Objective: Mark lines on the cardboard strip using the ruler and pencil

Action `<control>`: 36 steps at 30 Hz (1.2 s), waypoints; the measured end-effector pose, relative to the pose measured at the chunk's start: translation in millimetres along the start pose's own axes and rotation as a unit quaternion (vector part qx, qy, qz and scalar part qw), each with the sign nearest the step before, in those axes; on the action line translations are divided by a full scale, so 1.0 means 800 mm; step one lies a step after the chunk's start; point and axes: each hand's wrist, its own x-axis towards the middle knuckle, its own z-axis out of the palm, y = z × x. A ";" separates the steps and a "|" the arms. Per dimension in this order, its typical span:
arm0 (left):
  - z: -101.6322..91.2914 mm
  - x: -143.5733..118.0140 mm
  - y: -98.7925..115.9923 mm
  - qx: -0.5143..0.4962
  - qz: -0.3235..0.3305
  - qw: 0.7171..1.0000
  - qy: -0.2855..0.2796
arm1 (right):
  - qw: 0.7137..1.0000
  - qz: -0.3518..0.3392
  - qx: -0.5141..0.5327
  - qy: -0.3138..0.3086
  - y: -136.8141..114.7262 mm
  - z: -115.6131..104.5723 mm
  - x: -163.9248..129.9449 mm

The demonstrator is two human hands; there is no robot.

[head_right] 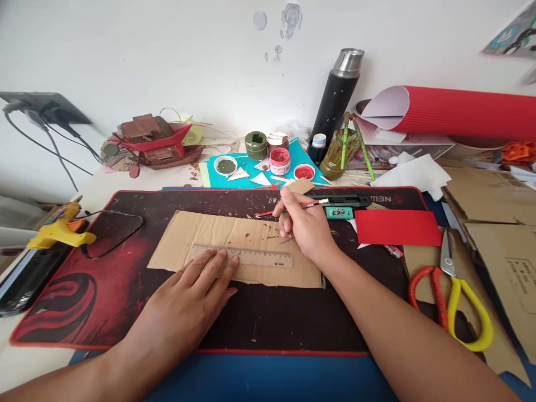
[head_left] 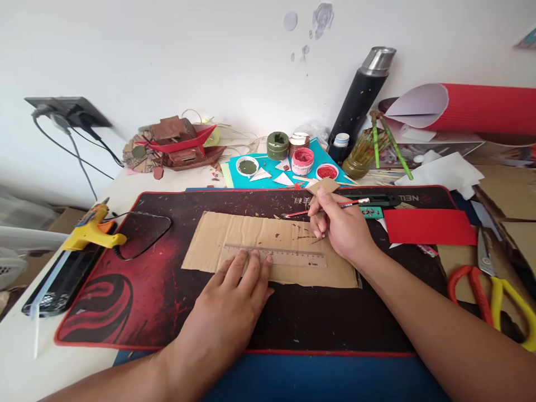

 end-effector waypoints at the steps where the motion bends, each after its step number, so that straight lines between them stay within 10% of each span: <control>1: -0.001 -0.001 -0.001 -0.001 0.001 1.000 -0.001 | 1.000 0.000 -0.001 0.001 0.000 0.000 0.000; 36: 0.007 -0.015 -0.015 -0.050 -0.015 0.998 0.038 | 0.998 -0.002 -0.069 0.001 -0.005 -0.001 -0.004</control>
